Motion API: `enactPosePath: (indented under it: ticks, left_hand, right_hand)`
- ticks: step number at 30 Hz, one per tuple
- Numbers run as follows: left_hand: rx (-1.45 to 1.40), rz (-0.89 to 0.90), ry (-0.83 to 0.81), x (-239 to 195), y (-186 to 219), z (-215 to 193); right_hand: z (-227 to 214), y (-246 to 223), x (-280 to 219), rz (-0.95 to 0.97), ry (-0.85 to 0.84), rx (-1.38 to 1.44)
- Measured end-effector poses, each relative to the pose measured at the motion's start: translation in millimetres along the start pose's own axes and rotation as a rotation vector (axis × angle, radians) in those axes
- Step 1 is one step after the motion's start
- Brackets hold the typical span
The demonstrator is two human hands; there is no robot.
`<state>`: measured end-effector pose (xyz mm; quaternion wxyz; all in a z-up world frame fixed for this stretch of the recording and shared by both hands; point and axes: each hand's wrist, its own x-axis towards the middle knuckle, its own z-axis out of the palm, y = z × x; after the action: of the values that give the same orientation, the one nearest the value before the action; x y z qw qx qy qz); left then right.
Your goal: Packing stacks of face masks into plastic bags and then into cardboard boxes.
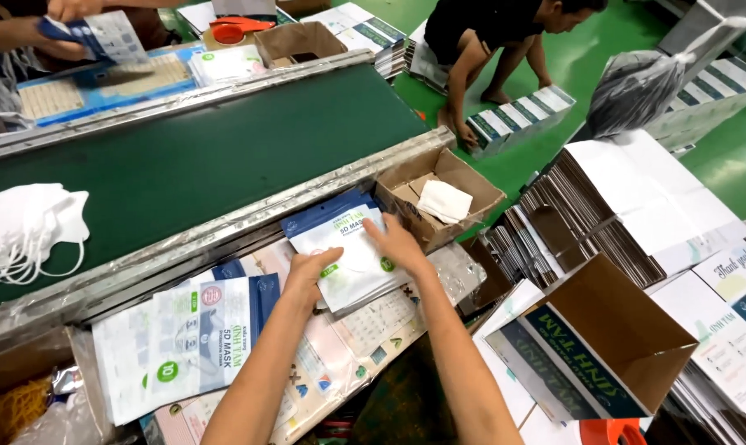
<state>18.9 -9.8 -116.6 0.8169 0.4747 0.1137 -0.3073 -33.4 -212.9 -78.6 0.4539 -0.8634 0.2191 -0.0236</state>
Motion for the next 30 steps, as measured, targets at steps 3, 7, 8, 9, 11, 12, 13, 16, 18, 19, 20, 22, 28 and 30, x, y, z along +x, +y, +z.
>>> enactPosePath:
  ticks: [3,7,8,9,11,12,13,16,18,19,20,22,28,30]
  left_hand:
    - [0.102,0.001,-0.033,-10,4,-1]
    - [0.290,0.364,-0.155,-78,25,10]
    - [0.569,0.656,-0.181,-96,32,8]
    - [0.850,0.948,-0.208,-114,41,7]
    - [0.833,0.950,-0.311,-121,33,-2]
    - [0.817,0.957,-0.415,-127,28,-7]
    - [0.815,0.956,-0.409,-120,17,-15]
    - [0.803,0.763,-0.347,-104,-3,-29]
    - [0.749,0.825,-0.320,-106,-13,-32]
    - [0.748,0.819,-0.325,-118,-10,-21]
    - [0.612,0.666,-0.346,-131,-7,-11]
    - [0.479,0.520,-0.379,-138,-10,1]
    - [0.782,0.852,-0.505,-124,-65,44]
    - [0.569,0.829,-0.727,-145,-54,98]
  right_hand:
    - [-12,-10,-12,0.194,-0.155,0.274]
    - [-27,-14,-72,0.067,-0.222,0.565]
    - [-32,-10,-91,-0.083,-0.123,0.523]
    - [-38,-6,-109,-0.236,-0.025,0.477]
    - [-31,6,-131,-0.345,-0.031,0.501]
    - [-28,12,-144,-0.462,-0.037,0.527]
    - [-21,24,-143,-0.462,-0.043,0.525]
    - [-9,43,-136,-0.339,-0.085,0.463]
    - [-9,44,-136,-0.419,-0.059,0.419]
    - [-7,37,-140,-0.412,-0.055,0.418]
    - [-6,30,-143,-0.510,-0.089,0.454]
    - [-2,36,-139,-0.617,-0.108,0.483]
    - [-42,124,-216,-0.313,0.422,0.290]
    - [-83,122,-256,-0.186,0.535,0.103]
